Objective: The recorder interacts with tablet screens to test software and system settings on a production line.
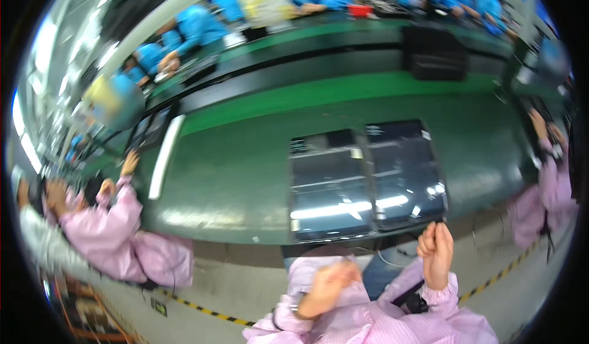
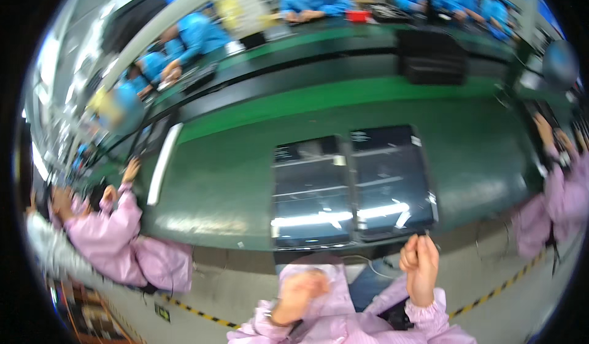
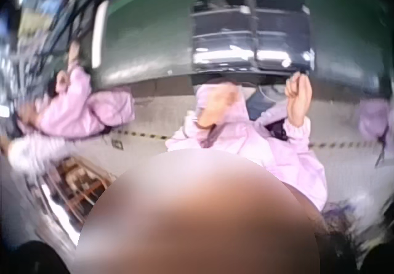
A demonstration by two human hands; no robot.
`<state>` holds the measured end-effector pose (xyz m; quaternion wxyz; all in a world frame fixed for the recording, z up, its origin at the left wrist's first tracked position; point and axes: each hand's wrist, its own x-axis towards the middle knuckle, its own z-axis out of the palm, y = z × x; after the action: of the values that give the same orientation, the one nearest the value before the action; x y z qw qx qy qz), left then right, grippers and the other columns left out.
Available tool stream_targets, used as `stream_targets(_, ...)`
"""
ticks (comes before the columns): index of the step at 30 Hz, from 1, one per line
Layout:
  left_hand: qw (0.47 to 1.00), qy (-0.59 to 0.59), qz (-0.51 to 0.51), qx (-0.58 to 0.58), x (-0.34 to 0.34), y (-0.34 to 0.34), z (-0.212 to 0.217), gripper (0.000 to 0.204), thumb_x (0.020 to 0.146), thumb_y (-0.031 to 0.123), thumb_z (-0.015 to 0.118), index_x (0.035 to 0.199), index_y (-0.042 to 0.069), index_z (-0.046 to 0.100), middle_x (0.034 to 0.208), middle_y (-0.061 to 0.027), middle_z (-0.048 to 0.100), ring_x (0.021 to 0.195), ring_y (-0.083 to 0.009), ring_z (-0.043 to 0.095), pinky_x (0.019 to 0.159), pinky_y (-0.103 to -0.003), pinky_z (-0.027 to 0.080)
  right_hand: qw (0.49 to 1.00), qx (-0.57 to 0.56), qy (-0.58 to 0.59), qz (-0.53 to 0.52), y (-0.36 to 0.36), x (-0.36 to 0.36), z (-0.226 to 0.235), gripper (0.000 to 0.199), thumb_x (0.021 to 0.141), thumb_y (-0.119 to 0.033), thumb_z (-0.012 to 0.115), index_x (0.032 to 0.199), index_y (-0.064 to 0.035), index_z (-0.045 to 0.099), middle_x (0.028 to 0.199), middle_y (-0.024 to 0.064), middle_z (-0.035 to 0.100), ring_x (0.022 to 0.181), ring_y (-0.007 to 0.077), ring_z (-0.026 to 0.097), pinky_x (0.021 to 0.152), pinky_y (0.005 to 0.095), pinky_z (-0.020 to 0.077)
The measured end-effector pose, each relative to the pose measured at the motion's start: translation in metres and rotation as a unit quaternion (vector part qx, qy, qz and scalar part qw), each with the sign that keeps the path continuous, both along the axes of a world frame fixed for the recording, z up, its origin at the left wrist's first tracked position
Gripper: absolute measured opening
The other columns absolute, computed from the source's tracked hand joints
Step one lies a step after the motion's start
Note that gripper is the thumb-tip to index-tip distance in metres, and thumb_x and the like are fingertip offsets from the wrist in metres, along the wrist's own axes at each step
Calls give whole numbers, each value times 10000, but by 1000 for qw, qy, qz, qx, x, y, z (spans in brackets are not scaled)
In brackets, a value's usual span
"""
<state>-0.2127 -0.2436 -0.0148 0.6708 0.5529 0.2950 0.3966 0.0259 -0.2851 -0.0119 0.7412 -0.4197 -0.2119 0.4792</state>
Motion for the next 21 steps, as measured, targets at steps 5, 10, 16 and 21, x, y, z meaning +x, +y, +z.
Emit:
stream_targets(5,998,52,-25,33,16,88,96,216,946,172,486,984,-23,572,660,-37,519,567,-106,470,592,-258,426,998,-51,-32,-18,-21,18,-21,289,1020,-271,348,984,-19,485,547,-45,277,462,47,250,441,224,220)
stream_targets(10,973,46,-217,67,77,162,137,274,938,200,468,1019,-29,594,515,54,356,495,-59,353,515,-227,333,997,4,74,-5,-24,14,-29,252,991,-175,376,1111,7,503,657,32,448,621,141,473,626,258,397)
stream_targets(16,884,324,-147,304,152,217,120,456,999,341,368,858,0,635,531,-38,495,510,-153,427,566,-297,392,971,-92,-221,-1,-24,15,-38,216,934,-121,534,958,47,668,825,40,589,758,130,566,717,230,438)
stream_targets(21,710,411,-13,572,200,259,54,458,976,362,399,790,17,637,731,-138,636,770,-315,542,702,-428,460,992,-101,-60,40,-13,13,-44,302,981,-175,461,1008,87,609,873,188,673,731,194,668,669,287,546)
